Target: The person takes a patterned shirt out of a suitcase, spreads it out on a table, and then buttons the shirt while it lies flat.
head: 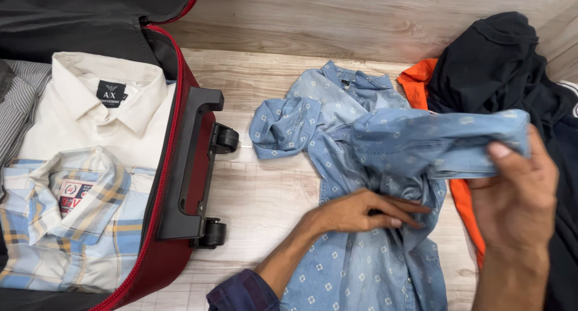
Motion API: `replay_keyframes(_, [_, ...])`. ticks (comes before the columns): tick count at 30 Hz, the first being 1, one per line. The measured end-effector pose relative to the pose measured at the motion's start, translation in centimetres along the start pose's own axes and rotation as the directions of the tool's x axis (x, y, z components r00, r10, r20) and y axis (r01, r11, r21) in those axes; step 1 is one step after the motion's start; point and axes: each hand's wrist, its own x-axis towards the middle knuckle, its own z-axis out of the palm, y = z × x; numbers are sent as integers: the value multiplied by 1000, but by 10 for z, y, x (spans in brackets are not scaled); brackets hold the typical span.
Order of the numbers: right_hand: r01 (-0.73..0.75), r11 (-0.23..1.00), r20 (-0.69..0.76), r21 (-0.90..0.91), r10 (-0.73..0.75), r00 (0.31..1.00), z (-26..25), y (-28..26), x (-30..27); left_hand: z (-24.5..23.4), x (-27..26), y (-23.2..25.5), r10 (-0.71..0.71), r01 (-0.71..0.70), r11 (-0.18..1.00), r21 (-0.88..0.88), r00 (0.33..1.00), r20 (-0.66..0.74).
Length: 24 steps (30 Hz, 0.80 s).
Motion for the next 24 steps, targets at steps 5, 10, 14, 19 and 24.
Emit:
replay_keyframes(5, [-103, 991, -71, -84, 97, 993, 35, 41, 13, -26, -12, -25, -575, 394, 807, -441, 695, -431])
replay_keyframes(10, [-288, 943, -193, -167, 255, 947, 32, 124, 41, -59, -24, -9, -452, 203, 890, -408, 500, -738])
replay_keyframes(14, [-297, 922, -88, -248, 284, 955, 6, 159, 33, -80, -21, -1, -390, 37, 899, -436, 522, -759])
replay_keyframes(19, [-315, 934, 18, -169, 323, 946, -10, 168, 30, -65, -10, 6, -458, 138, 871, -472, 579, -675])
replay_keyframes(24, [-329, 887, -119, -325, 307, 944, -16, 183, 30, -68, -5, -1, -468, 253, 884, -394, 498, -730])
